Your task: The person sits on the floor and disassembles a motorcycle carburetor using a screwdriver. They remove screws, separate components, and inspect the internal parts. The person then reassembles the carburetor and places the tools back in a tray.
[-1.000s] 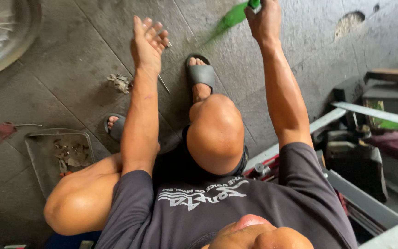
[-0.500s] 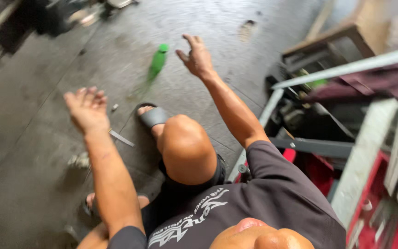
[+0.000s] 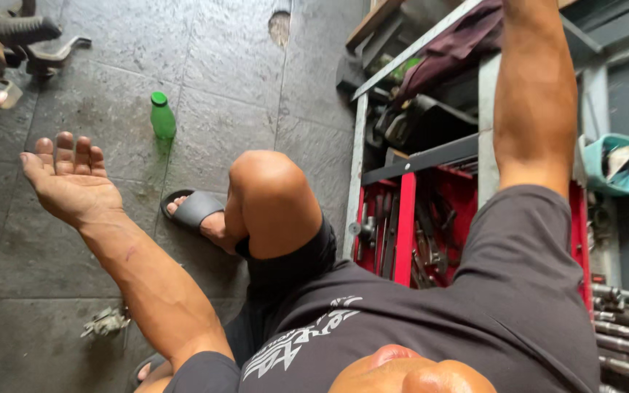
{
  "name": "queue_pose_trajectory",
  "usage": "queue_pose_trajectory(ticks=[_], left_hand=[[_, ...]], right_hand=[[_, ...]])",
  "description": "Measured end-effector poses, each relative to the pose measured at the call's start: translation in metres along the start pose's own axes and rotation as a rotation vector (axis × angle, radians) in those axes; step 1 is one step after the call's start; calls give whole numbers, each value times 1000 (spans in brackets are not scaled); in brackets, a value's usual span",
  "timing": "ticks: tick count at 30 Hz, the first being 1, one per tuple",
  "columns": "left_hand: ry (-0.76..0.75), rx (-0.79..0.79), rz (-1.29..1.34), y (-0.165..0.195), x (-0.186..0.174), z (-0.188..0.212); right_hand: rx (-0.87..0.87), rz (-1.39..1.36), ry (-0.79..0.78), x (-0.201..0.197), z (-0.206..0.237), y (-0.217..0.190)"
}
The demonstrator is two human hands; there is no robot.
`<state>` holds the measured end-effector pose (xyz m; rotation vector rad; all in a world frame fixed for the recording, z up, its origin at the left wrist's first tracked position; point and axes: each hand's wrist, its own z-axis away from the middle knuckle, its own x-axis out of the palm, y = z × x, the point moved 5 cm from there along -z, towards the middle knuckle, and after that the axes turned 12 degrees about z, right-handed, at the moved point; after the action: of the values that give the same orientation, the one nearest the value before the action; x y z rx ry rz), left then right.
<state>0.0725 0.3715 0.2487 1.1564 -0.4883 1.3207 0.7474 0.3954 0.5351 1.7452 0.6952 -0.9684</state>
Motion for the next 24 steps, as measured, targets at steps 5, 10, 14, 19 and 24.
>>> queue_pose_trajectory(ticks=[5,10,14,19,24], left_hand=[[-4,-10,98,5,0,-5],[6,48,128,33,-9,-6],[-21,84,76,46,8,10],[-258,44,-5,30,82,70],[-393,-91,329,44,129,107]], right_hand=[[225,38,-142,-6,-17,89],[292,149,-47,-13,-11,89],[188,124,501,-112,-33,64],[-89,-411,725,-190,-6,-98],[-937,-1069,453,-263,149,-389]])
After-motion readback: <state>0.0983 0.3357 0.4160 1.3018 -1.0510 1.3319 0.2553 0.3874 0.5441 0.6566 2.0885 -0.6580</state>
